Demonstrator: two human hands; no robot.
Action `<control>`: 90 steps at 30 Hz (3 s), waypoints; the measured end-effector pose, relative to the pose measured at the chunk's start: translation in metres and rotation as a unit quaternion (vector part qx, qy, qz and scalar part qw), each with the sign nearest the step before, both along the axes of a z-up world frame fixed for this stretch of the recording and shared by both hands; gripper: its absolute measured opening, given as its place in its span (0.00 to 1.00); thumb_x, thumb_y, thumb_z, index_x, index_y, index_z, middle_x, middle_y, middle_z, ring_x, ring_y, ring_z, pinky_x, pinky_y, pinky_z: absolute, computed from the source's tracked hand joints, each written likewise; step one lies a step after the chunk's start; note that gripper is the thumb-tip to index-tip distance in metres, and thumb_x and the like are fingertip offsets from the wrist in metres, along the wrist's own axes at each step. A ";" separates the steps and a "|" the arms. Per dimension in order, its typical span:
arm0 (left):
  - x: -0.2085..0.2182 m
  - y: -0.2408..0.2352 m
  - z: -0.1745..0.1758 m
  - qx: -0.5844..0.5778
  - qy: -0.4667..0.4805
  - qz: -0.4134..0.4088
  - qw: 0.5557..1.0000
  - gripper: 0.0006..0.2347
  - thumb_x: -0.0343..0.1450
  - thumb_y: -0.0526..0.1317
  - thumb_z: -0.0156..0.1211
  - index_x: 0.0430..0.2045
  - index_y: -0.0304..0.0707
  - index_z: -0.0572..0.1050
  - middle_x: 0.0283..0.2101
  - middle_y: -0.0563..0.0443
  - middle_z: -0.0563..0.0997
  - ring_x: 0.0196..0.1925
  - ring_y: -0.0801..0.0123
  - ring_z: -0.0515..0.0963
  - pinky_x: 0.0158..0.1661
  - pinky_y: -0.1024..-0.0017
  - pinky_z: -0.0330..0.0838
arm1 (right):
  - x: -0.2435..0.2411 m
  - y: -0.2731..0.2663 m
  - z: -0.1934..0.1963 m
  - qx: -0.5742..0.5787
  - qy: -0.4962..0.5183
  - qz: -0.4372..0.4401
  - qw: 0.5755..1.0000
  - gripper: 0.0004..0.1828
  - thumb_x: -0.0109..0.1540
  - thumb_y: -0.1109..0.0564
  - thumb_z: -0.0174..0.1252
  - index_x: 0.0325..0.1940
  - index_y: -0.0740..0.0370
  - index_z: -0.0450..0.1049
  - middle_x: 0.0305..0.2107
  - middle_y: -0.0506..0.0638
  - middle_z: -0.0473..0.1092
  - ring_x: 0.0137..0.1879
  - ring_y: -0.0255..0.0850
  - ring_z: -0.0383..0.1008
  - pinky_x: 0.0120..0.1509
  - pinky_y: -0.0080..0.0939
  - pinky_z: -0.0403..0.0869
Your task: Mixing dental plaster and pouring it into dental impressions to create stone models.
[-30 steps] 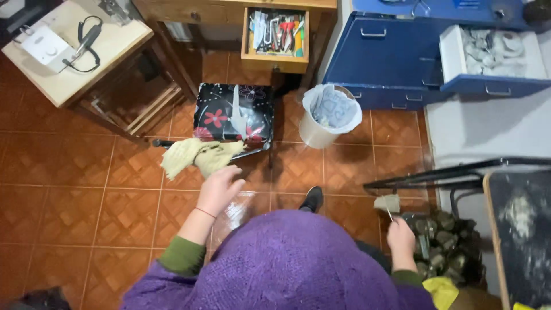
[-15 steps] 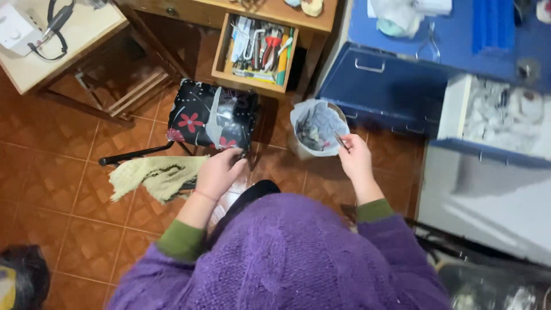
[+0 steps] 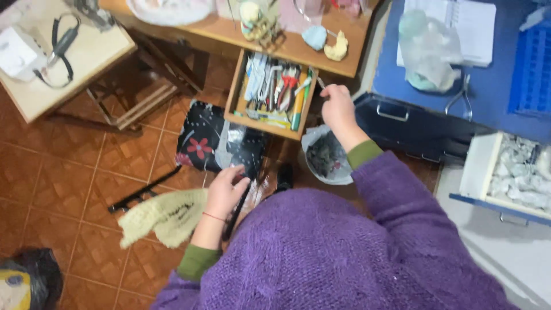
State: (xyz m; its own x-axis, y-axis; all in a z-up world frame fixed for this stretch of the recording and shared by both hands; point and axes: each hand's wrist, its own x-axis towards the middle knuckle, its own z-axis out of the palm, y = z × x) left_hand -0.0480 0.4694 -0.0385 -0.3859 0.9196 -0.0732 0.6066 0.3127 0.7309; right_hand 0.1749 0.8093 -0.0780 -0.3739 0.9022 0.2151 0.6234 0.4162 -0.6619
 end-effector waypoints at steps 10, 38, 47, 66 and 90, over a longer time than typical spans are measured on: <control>-0.057 0.020 0.009 -0.058 -0.085 0.108 0.989 0.18 0.68 0.42 0.66 0.49 0.35 0.78 0.44 0.44 0.83 0.43 0.62 0.84 0.44 0.70 0.77 | -0.155 0.107 0.001 0.118 -0.150 0.041 0.981 0.10 0.59 0.64 0.54 0.43 0.62 0.77 0.46 0.59 0.68 0.54 0.59 0.66 0.55 0.57 0.67; -0.085 -0.118 -0.181 -0.371 0.300 0.016 0.879 0.11 0.72 0.41 0.53 0.39 0.46 0.84 0.48 0.50 0.82 0.56 0.57 0.76 0.53 0.57 0.68 | 0.173 -0.128 0.003 0.151 -0.117 0.152 0.970 0.13 0.64 0.60 0.58 0.53 0.61 0.77 0.49 0.56 0.74 0.60 0.53 0.70 0.68 0.51 0.66; -0.051 -0.164 -0.069 0.328 -0.282 0.379 0.818 0.12 0.77 0.34 0.48 0.52 0.27 0.74 0.51 0.38 0.78 0.53 0.58 0.78 0.55 0.65 0.71 | 0.174 -0.257 0.018 -0.291 0.105 0.063 0.949 0.13 0.67 0.59 0.55 0.53 0.67 0.78 0.44 0.53 0.78 0.49 0.38 0.78 0.56 0.36 0.74; -0.127 -0.273 0.073 0.401 -0.155 0.084 0.899 0.11 0.76 0.37 0.57 0.48 0.29 0.77 0.50 0.45 0.83 0.53 0.66 0.83 0.57 0.70 0.75 | -0.247 -0.557 0.058 -0.226 0.286 0.311 0.878 0.26 0.74 0.48 0.38 0.66 0.69 0.68 0.61 0.60 0.70 0.67 0.50 0.69 0.73 0.47 0.66; -0.155 -0.351 -0.061 0.465 -0.580 0.016 0.669 0.21 0.83 0.49 0.44 0.65 0.33 0.64 0.60 0.48 0.73 0.58 0.60 0.75 0.57 0.61 0.72 | -0.280 -0.621 0.124 -0.583 0.368 0.352 0.633 0.29 0.68 0.43 0.46 0.71 0.57 0.63 0.60 0.51 0.69 0.63 0.44 0.71 0.68 0.48 0.69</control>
